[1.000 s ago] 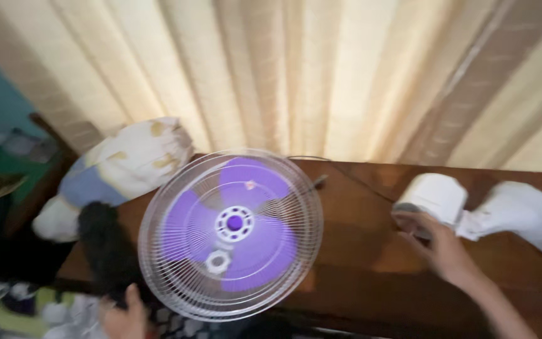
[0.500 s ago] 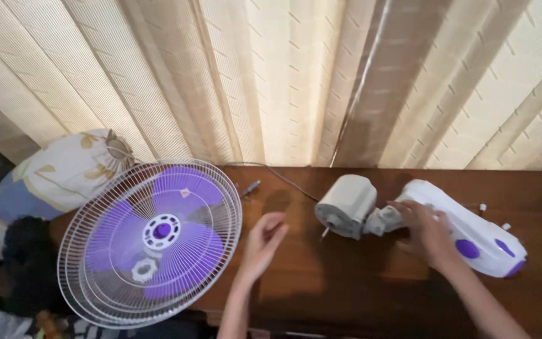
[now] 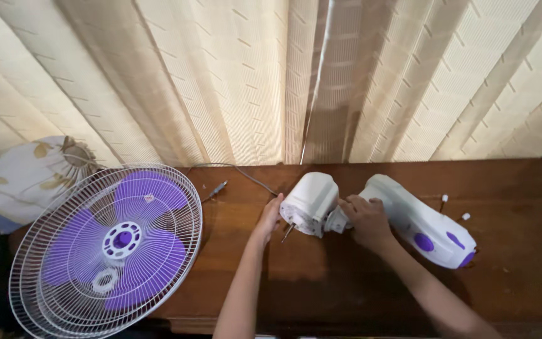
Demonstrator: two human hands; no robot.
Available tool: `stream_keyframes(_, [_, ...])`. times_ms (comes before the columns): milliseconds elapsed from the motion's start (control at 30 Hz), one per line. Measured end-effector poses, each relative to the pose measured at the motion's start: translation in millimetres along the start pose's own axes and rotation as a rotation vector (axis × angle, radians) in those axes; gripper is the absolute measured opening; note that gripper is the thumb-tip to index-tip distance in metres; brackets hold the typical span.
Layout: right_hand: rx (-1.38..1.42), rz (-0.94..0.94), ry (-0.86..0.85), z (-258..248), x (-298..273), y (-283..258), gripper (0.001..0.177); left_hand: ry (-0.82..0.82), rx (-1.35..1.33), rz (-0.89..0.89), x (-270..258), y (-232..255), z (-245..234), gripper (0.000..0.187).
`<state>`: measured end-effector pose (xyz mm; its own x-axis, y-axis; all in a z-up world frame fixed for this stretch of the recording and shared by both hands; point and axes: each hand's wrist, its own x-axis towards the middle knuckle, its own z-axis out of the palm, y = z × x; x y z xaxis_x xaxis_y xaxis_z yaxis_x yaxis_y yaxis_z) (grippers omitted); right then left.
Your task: The person assembles an electric fan by attaching the front grille to the motor housing, then mounting the purple fan blade onto the motor shaft and securing it with a nut. The person then attaches the rear grille to complete the assembly.
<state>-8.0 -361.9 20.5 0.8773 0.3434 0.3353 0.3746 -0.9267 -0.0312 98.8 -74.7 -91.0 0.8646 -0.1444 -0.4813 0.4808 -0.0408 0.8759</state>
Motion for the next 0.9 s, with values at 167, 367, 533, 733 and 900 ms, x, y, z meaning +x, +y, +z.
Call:
stream_keyframes(167, [0.002,-0.033,0.128,12.7,-2.2,6.6,0.069,-0.081,-0.018,0.06,-1.9,-3.7,7.2,0.051])
stream_keyframes(367, [0.032,-0.105,0.096,3.8,6.4,10.3,0.066,-0.089,-0.059,0.004,-14.4,3.4,1.8,0.052])
stream_keyframes(533, [0.046,-0.113,0.022,-9.8,18.8,8.2,0.064,-0.011,-0.014,-0.023,-30.7,20.6,5.9,0.055])
stream_keyframes(733, [0.218,-0.076,-0.055,-26.9,41.7,-0.6,0.057,-0.018,0.01,0.027,-52.0,37.4,-11.4,0.058])
stream_keyframes(900, [0.457,-0.041,-0.202,-46.9,67.6,-10.1,0.047,-0.066,-0.01,0.112,-68.4,53.5,-41.9,0.048])
